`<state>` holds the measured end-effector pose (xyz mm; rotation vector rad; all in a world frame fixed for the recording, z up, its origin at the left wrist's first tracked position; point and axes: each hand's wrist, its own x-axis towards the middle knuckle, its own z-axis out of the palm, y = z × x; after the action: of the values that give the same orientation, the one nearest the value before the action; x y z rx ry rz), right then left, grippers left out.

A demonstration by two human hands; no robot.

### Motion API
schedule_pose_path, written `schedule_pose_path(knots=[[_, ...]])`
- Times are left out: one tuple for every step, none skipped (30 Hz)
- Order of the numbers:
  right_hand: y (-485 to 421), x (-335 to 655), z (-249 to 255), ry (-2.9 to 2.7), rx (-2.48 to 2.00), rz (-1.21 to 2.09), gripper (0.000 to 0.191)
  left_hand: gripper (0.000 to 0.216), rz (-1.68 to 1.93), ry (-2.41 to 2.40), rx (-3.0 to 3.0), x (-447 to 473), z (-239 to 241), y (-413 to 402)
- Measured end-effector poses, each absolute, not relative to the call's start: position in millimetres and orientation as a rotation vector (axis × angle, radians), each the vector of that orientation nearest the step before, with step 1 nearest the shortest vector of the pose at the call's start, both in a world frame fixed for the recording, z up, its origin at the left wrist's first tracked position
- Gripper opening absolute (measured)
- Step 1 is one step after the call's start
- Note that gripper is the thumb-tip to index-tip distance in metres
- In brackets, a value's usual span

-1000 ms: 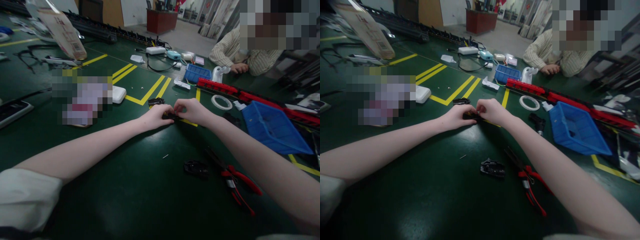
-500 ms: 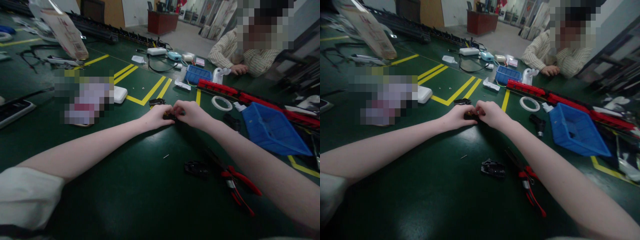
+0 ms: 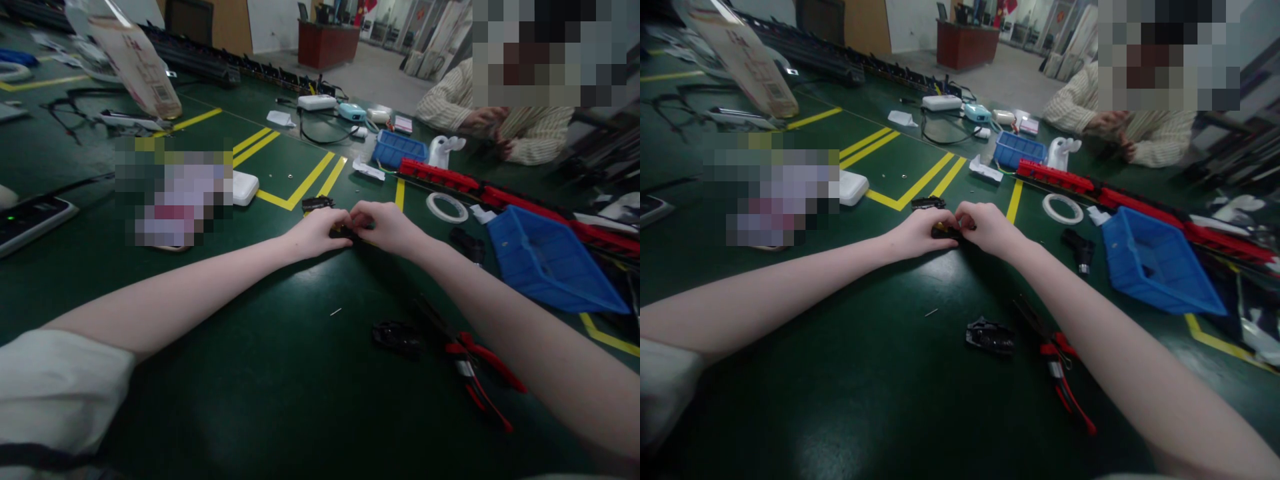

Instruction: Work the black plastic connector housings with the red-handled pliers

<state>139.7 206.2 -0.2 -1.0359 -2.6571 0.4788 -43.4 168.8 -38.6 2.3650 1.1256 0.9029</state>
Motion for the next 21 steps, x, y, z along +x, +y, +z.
schedule_pose_path(knots=[[206,140,0,-2.666,-1.044,0.46,0.021,0.022,0.902,1.122,2.364,-43,-38,169],[207,140,0,-2.676,-1.052,0.437,0.021,0.022,0.9,1.118,2.361,-43,-38,168],[207,140,1,-2.687,-1.061,0.412,0.019,0.022,0.897,1.116,2.355,-43,-38,168],[208,140,1,-2.7,-1.069,0.388,0.016,0.022,0.895,1.116,2.35,-43,-37,168],[208,141,2,-2.716,-1.076,0.366,0.013,0.023,0.895,1.118,2.343,-43,-37,167],[209,141,2,-2.734,-1.079,0.347,0.01,0.023,0.897,1.119,2.337,-43,-36,167],[209,142,3,-2.755,-1.079,0.331,0.008,0.024,0.9,1.116,2.329,-43,-36,166],[209,143,4,-2.776,-1.073,0.316,0.007,0.024,0.904,1.105,2.317,-43,-35,166],[209,145,5,-2.794,-1.063,0.302,0.008,0.024,0.908,1.089,2.304,-43,-35,165],[209,146,6,-2.809,-1.05,0.288,0.009,0.024,0.911,1.071,2.29,-43,-34,164],[208,147,8,-2.822,-1.032,0.272,0.01,0.025,0.913,1.054,2.278,-43,-33,163],[207,149,9,-2.833,-1.007,0.255,0.012,0.026,0.917,1.044,2.269,-43,-33,162],[206,151,9,-2.842,-0.98,0.239,0.015,0.027,0.921,1.038,2.26,-43,-32,161],[205,152,10,-2.849,-0.944,0.221,0.018,0.028,0.921,1.036,2.253,-44,-32,160],[203,154,11,-2.849,-0.912,0.214,0.021,0.029,0.917,1.034,2.242,-44,-31,159],[202,156,11,-2.844,-0.893,0.218,0.022,0.03,0.905,1.029,2.227,-44,-31,159],[200,157,11,-2.825,-0.888,0.227,0.023,0.031,0.894,1.022,2.211,-44,-31,158],[199,158,12,-2.804,-0.899,0.245,0.022,0.033,0.888,1.017,2.193,-45,-31,158],[198,159,12,-2.778,-0.924,0.269,0.019,0.034,0.885,1.012,2.177,-45,-32,158],[197,160,13,-2.754,-0.952,0.291,0.015,0.035,0.885,1.011,2.16,-45,-32,158],[197,161,14,-2.734,-0.977,0.314,0.012,0.036,0.885,1.011,2.146,-45,-33,158]])
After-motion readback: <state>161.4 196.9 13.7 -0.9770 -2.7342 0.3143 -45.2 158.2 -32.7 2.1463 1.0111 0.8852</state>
